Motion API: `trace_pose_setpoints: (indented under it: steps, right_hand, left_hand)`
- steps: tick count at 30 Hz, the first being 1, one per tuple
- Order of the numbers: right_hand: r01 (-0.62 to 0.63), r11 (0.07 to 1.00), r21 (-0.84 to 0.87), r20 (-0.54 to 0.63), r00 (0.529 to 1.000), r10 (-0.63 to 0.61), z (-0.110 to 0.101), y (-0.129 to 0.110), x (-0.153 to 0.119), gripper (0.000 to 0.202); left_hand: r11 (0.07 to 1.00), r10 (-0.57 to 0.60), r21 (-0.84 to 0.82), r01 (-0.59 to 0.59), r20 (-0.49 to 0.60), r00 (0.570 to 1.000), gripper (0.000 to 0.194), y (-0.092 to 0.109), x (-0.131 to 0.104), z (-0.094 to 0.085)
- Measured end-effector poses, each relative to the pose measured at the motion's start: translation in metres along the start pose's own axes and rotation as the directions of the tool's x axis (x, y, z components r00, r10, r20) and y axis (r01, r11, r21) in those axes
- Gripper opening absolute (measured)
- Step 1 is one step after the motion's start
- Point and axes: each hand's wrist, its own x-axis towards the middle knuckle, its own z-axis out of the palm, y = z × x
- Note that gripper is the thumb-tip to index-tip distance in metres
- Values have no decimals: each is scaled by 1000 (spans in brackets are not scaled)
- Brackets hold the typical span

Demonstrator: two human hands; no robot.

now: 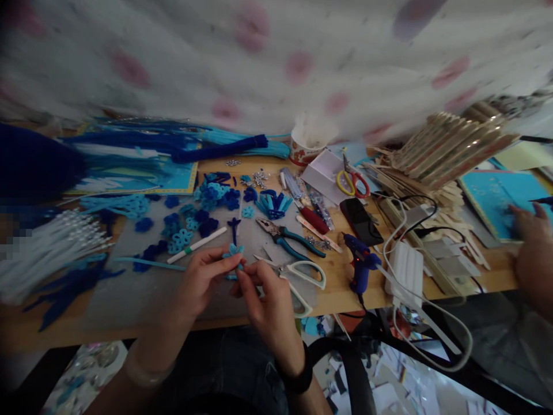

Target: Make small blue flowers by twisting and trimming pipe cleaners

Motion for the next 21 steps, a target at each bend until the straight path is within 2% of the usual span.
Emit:
trace_pose_setpoints:
  steps: [2, 4, 6, 9, 12, 16, 18, 21]
  right_hand:
    - [19, 999, -43, -19, 1000, -20, -4, 4, -2, 3]
    - [37, 996, -86, -65, 997, -42, -8, 10, -4, 17]
    - [62, 988, -138, -124, 989, -79, -11, 13, -4, 22]
    - [105, 968, -226, -167, 975, -144, -10, 13, -3, 22]
    - [107, 962, -250, -169, 974, -152, -5, 10, 0, 15]
    - [22, 984, -179, -217, 974, -61, 3, 8, 3, 3]
    - [-6, 989, -147, -273, 961, -34, 6, 8, 4, 4]
    - [-18, 997, -76, -336, 942, -8, 11, 7, 5, 5]
  left_hand:
    - [998, -31, -62, 27, -67, 997, 14, 1, 4, -2]
    - [996, -23, -91, 10, -148, 989, 16, 2, 7, -5]
    - [994, -16, -110, -7, -202, 979, 19, 3, 9, -6]
    - [992, -10, -123, -16, -208, 978, 20, 2, 10, -4]
    - [998, -5, -68, -4, -139, 990, 17, 2, 11, -4]
    - [999, 22, 33, -20, -56, 998, 18, 5, 10, -10]
    - [1000, 10, 13, -11, 8, 1000, 28, 6, 9, -13]
    - [995, -22, -90, 37, 159, 987, 35, 2, 8, -12]
